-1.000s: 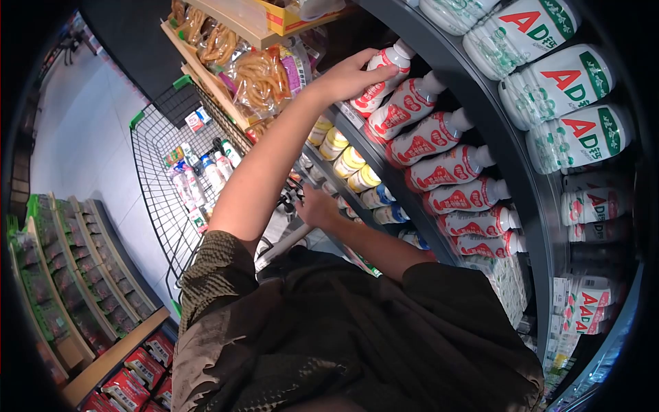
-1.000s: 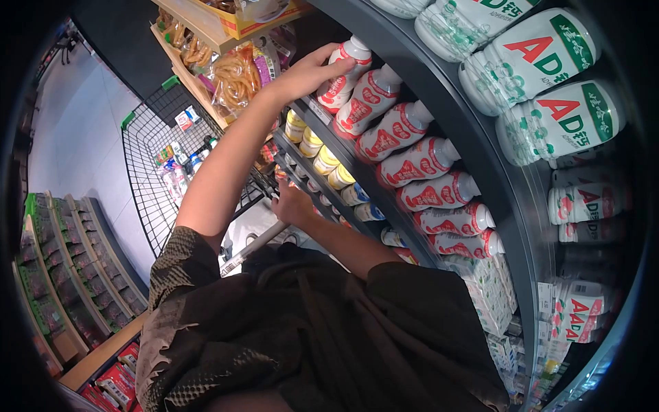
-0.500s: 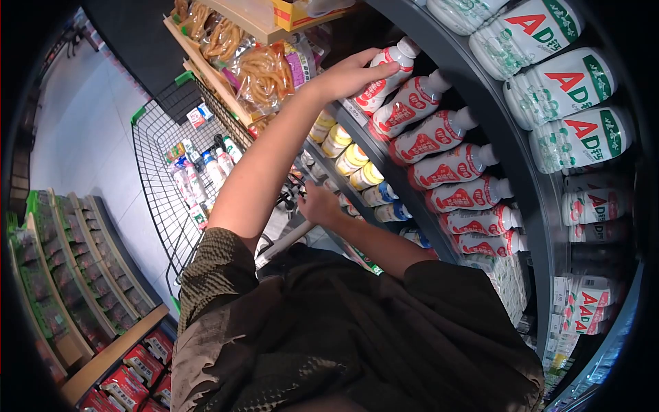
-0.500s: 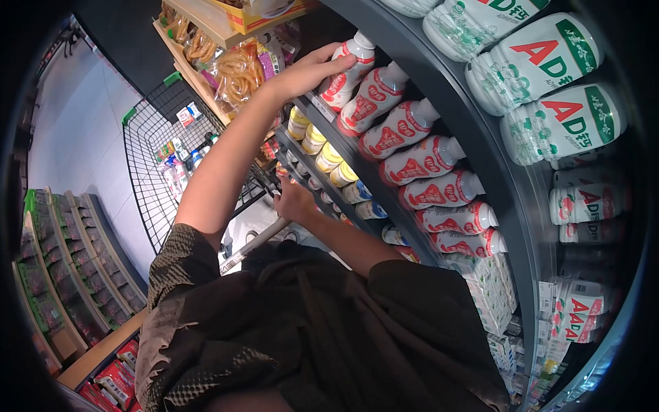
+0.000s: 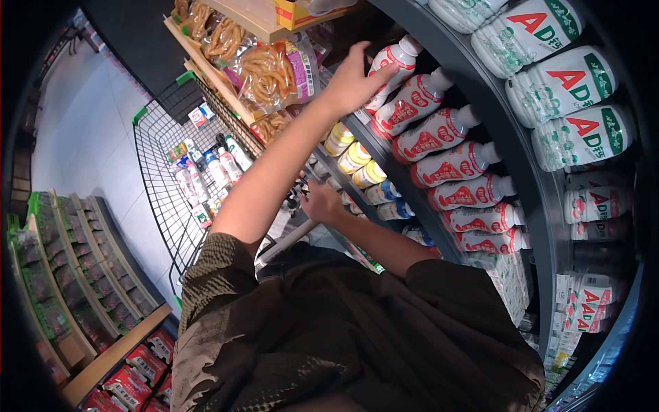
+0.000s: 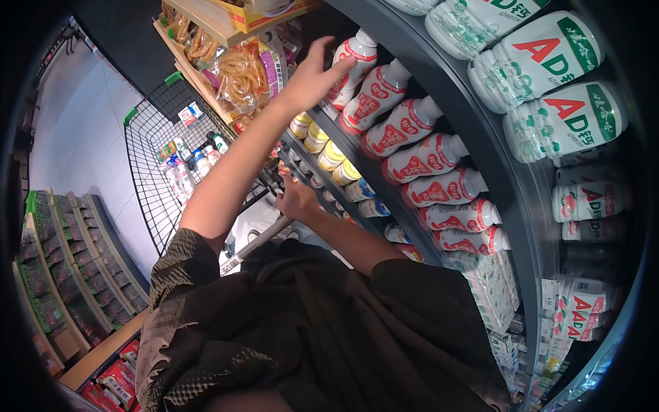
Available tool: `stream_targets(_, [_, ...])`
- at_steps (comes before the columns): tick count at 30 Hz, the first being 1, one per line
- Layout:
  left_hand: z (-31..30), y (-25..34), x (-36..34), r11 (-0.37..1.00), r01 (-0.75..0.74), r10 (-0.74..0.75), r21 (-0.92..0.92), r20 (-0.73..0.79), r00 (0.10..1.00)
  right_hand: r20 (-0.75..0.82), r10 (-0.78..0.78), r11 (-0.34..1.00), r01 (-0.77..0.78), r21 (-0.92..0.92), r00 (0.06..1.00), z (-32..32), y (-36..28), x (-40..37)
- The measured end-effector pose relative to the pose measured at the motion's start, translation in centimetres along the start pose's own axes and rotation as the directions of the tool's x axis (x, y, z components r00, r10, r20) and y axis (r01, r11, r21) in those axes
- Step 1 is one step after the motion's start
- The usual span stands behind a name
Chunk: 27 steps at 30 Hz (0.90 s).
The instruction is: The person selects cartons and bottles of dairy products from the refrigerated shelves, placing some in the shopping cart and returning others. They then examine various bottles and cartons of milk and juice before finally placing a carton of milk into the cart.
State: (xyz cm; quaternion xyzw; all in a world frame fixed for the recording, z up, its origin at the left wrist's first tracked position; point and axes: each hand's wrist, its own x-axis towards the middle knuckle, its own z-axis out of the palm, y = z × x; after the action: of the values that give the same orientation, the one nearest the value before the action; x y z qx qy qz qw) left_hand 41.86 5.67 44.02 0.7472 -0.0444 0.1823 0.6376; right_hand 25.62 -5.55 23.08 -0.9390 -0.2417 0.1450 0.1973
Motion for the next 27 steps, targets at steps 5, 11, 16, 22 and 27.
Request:
stream_targets(5, [0.7,3.1,-4.8,0.910,-0.325,0.382,0.257,-0.216,0.899,0.081,0.009,1.000,-0.011,0.021,0.997,1.1,1.0,0.6])
stream_targets(11, [2.9,4.0,-6.7,0.887,-0.417,0.434,0.200,-0.051,0.899,-0.284,-0.344,0.804,0.437,0.403,0.895,0.7,1.5,0.2])
stream_targets(16, [3.5,3.5,-8.4,0.926,-0.295,0.309,0.234,-0.021,0.951,-0.352,-0.303,-0.035,0.359,0.933,0.886,1.9,0.8,0.0])
stream_targets(22, [2.4,1.5,-12.3,0.936,-0.272,0.267,0.224,0.054,0.962,-0.238,-0.293,0.058,0.265,0.962,0.926,3.0,3.4,-0.7])
stream_targets(27, [-2.9,-3.0,-17.6,0.965,-0.036,0.033,0.261,0.015,0.999,-0.093,-0.265,0.910,0.281,0.304,0.960,1.0,1.9,0.4])
